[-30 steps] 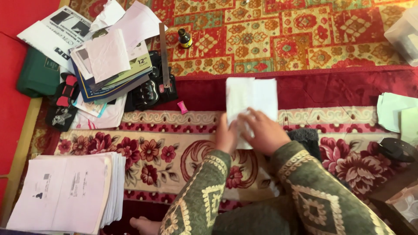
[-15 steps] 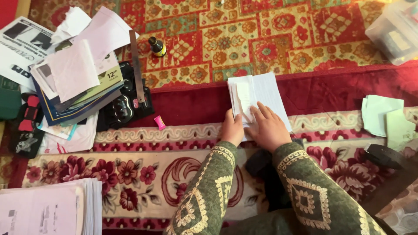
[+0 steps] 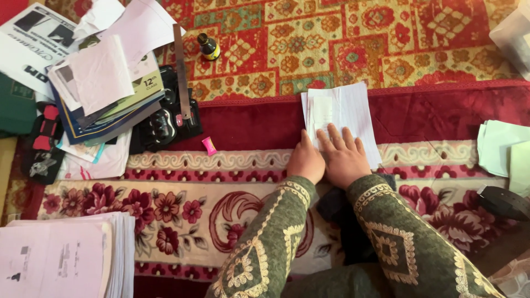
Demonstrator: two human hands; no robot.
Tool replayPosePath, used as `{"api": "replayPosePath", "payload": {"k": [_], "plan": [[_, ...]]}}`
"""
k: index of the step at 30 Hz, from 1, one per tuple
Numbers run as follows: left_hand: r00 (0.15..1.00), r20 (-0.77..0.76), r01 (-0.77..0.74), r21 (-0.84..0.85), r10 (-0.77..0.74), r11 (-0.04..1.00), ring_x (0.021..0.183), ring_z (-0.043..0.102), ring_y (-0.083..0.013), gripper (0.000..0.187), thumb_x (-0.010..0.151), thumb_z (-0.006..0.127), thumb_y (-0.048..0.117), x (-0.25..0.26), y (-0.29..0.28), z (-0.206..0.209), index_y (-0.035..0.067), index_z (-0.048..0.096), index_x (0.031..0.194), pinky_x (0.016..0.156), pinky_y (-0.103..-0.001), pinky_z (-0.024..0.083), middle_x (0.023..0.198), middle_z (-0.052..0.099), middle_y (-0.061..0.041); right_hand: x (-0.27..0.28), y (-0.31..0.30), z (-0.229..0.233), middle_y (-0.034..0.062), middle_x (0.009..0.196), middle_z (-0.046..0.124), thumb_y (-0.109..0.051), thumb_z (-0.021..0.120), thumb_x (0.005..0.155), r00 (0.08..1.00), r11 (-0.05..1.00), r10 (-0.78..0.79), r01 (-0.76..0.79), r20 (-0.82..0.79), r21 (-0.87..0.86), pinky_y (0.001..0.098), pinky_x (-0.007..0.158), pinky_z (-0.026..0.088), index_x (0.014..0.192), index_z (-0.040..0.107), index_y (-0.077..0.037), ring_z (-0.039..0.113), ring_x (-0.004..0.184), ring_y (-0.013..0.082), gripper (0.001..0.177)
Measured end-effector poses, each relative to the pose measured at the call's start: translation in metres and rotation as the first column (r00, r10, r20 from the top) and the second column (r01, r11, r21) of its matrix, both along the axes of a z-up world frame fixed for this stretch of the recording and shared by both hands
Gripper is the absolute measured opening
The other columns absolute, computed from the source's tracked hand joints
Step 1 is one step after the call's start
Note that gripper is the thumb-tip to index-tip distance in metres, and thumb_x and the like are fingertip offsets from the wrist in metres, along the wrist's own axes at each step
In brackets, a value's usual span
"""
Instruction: The person sits on a patterned rug and organizes a pile of books and papers. They wipe the covers of several books with a dark cloth, flip through pages, and stack them into separate piles. Loose papers are folded and placed on top of the book stacks.
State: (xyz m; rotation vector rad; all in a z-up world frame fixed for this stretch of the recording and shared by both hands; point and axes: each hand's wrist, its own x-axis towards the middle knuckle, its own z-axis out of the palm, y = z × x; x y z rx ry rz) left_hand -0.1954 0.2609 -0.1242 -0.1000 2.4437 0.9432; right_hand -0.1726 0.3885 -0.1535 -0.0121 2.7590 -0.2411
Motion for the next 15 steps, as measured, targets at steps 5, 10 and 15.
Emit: {"api": "replayPosePath", "payload": {"k": [5, 10, 15], "plan": [[0.983, -0.039, 0.173, -0.106, -0.178, 0.979, 0.128, 0.059, -0.0475, 0.066, 0.096, 0.038, 0.016, 0.03, -0.016, 0.008, -0.003, 0.024, 0.157, 0.105, -0.057, 0.052, 0.139, 0.054, -0.03, 0.001, 0.002, 0.011, 0.0008, 0.174, 0.013, -0.056, 0.049, 0.094, 0.999, 0.998, 0.033, -0.035, -0.033, -0.051, 0.0546, 0.125, 0.024, 0.166, 0.015, -0.035, 0.016, 0.158, 0.0345, 0.082], [0.962, -0.054, 0.257, -0.167, -0.269, 0.952, 0.125, 0.06, -0.0473, 0.065, 0.095, 0.042, 0.022, 0.06, -0.036, 0.002, 0.001, 0.03, 0.155, 0.1, -0.059, 0.054, 0.139, 0.053, -0.028, 0.017, -0.004, 0.025, -0.0007, 0.173, 0.014, -0.055, 0.049, 0.094, 0.991, 0.997, 0.075, -0.075, -0.109, 0.009, 0.055, 0.126, 0.023, 0.165, 0.018, -0.037, 0.018, 0.158, 0.0313, 0.079], [0.972, -0.162, 0.155, -0.111, -0.172, 0.982, 0.132, 0.056, -0.0453, 0.066, 0.094, 0.048, 0.028, 0.074, -0.099, 0.013, 0.004, 0.039, 0.154, 0.106, -0.055, 0.051, 0.14, 0.053, -0.023, 0.042, -0.035, 0.055, 0.0023, 0.172, 0.022, -0.05, 0.054, 0.092, 0.949, 0.986, 0.169, -0.16, -0.267, 0.057, 0.0522, 0.126, 0.024, 0.16, 0.034, -0.032, 0.024, 0.157, 0.0297, 0.073]]}}
